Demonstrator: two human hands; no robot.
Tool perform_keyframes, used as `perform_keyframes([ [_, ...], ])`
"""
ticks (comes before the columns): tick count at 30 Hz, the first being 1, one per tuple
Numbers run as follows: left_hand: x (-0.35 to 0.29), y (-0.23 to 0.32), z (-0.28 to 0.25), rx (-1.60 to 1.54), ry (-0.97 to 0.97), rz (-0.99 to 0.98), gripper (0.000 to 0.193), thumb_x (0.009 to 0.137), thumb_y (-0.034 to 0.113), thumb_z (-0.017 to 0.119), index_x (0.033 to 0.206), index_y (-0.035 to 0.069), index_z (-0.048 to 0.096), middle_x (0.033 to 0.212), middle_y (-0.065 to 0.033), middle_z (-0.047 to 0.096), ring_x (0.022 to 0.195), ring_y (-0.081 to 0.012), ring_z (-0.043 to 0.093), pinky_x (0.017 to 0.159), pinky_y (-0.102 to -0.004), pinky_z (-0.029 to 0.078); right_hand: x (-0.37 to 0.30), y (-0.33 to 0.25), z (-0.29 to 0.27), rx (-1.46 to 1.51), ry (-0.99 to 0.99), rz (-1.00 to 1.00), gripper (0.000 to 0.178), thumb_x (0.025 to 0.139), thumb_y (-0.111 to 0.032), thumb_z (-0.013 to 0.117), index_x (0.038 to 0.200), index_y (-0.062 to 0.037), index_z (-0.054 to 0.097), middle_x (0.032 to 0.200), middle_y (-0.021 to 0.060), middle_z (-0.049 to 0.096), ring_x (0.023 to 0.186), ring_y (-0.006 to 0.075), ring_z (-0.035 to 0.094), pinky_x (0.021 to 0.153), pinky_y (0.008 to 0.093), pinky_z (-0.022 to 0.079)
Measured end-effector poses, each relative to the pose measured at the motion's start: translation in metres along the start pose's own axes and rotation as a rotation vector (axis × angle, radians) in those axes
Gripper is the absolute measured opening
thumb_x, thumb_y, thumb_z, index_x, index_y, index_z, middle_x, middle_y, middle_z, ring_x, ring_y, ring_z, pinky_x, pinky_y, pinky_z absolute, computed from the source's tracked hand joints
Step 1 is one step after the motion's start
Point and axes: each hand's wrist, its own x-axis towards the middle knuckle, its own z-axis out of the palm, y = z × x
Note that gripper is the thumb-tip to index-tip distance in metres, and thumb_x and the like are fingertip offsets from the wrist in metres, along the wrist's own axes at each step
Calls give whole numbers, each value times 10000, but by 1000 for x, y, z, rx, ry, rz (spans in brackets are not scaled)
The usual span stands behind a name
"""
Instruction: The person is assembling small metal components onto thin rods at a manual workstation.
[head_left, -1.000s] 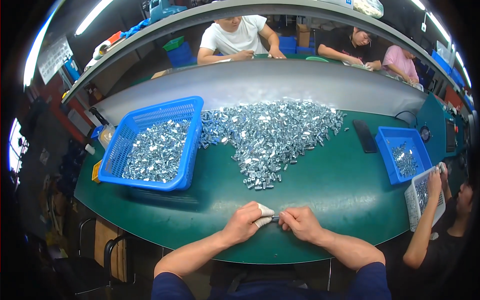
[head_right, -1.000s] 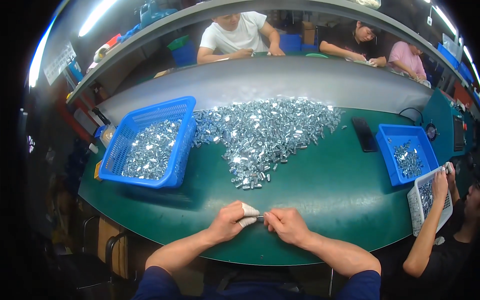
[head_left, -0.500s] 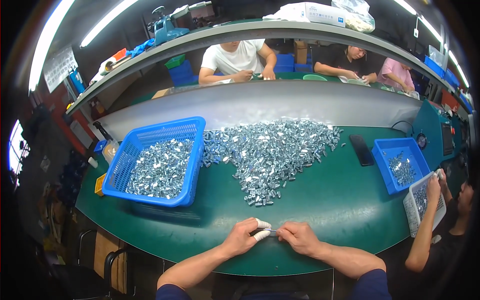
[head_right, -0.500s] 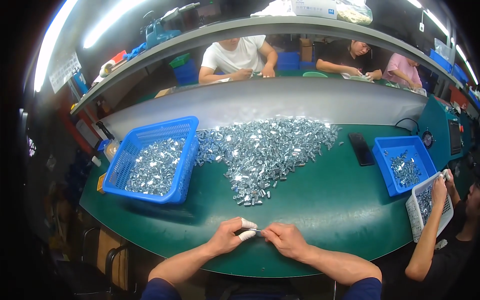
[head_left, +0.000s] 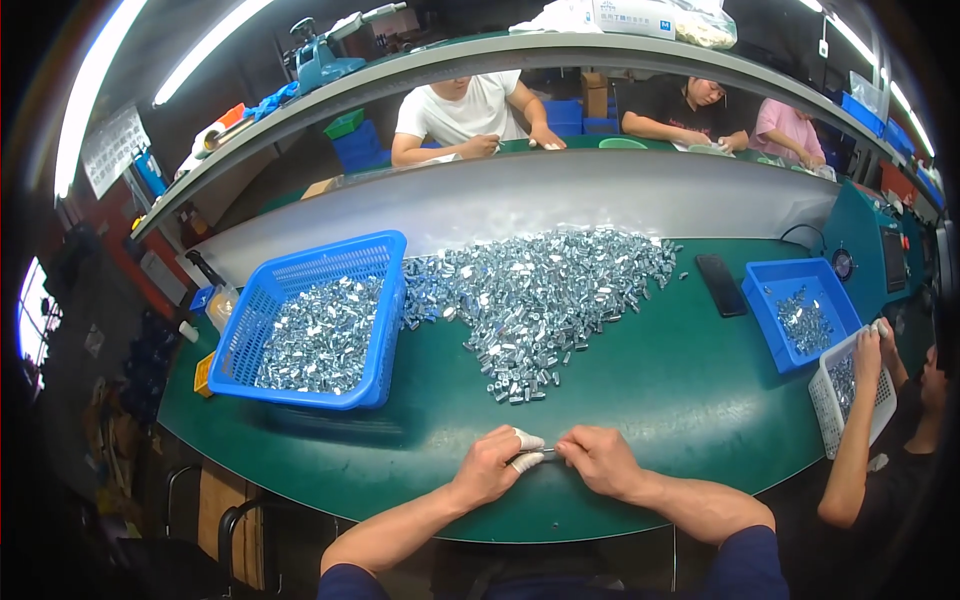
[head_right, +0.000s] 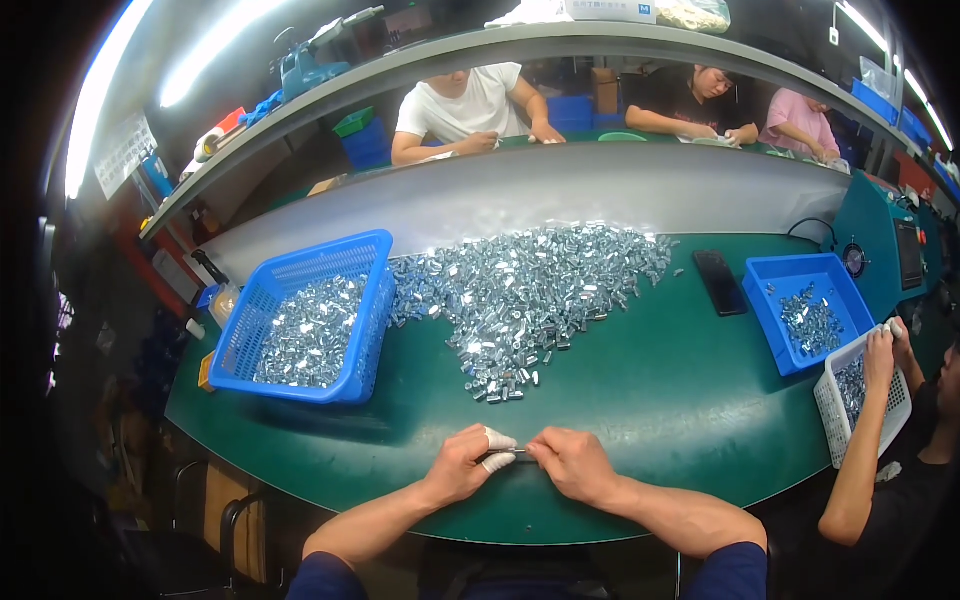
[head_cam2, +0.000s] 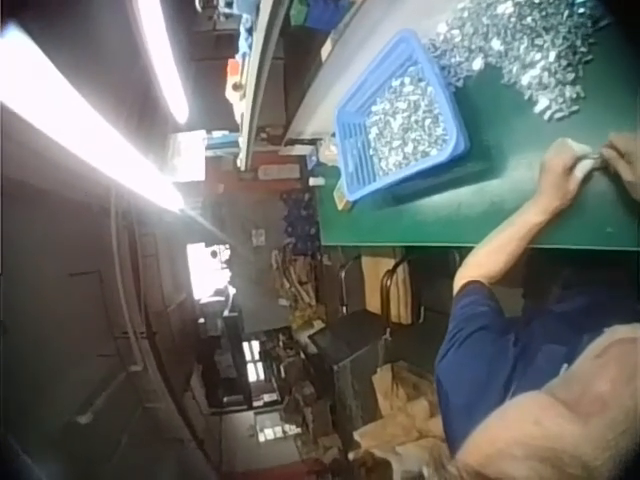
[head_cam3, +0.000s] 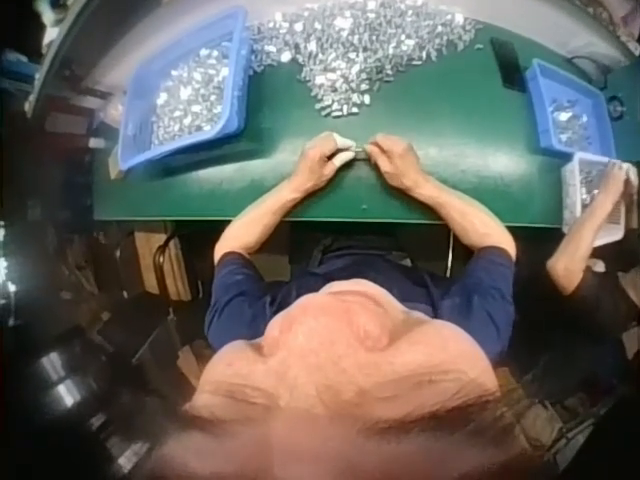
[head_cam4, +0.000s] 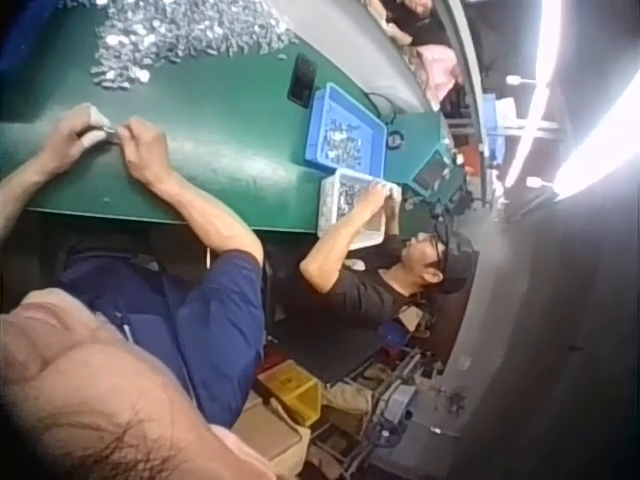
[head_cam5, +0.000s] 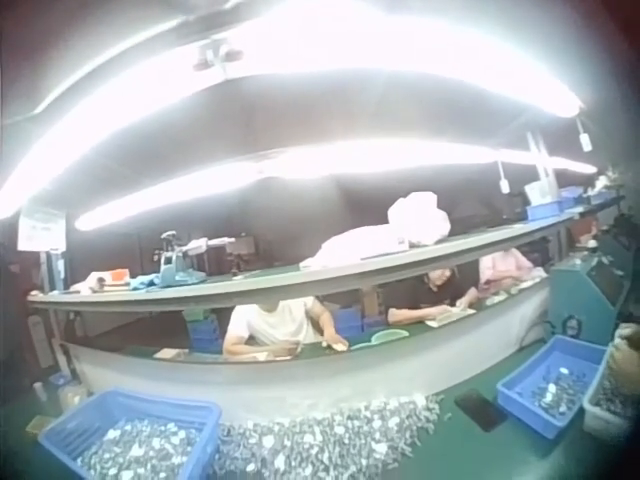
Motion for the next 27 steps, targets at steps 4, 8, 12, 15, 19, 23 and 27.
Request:
perform_keyframes([
  [4,-2,-2,2,87,56,160,169,883,66,793,1041,24,746,899,-111,727,799,-286,661,705,-386,532,0,-3,-3,98,-115,219,234,1012,-215,660,908,-10,704,743,135,698,664,277,685,623,401,520],
  [8,-1,4,-1,48,67,96,162,882,61,794,1032,23,748,890,-108,725,797,-281,659,699,-385,533,0,-3,-2,121,-107,149,268,1025,-251,645,907,-18,706,740,115,704,647,251,673,619,387,517],
  [12,-6,13,-6,59,30,30,126,895,94,783,998,35,740,892,-113,725,825,-302,673,739,-410,548,-4,3,0,98,-93,-4,240,1036,-216,645,933,-16,730,741,67,717,664,147,663,619,329,515],
  [15,-7,21,-14,136,-23,46,116,907,111,774,987,35,737,885,-116,719,826,-310,674,746,-417,545,-6,-5,-2,209,-154,115,259,1022,-251,649,907,-27,713,757,128,708,672,290,686,627,401,521],
  [19,-1,33,-23,150,-99,25,115,923,126,759,986,32,734,882,-130,712,836,-330,676,749,-430,542,-8,-2,-2,1,21,-228,184,941,-197,743,858,-38,699,758,133,690,684,323,676,614,413,520],
  [23,-12,30,-40,232,-100,-152,135,957,152,739,998,23,747,900,-147,721,831,-312,696,751,-399,546,-9,-6,-6,-100,163,-426,168,874,-153,803,824,-47,683,762,120,681,688,331,670,605,424,519],
  [27,-11,26,-87,356,77,-152,148,977,146,716,972,2,746,922,-138,746,860,-270,723,775,-366,560,-4,3,-11,-25,190,-344,170,902,-177,784,841,-46,695,782,120,691,688,321,673,604,421,517],
])
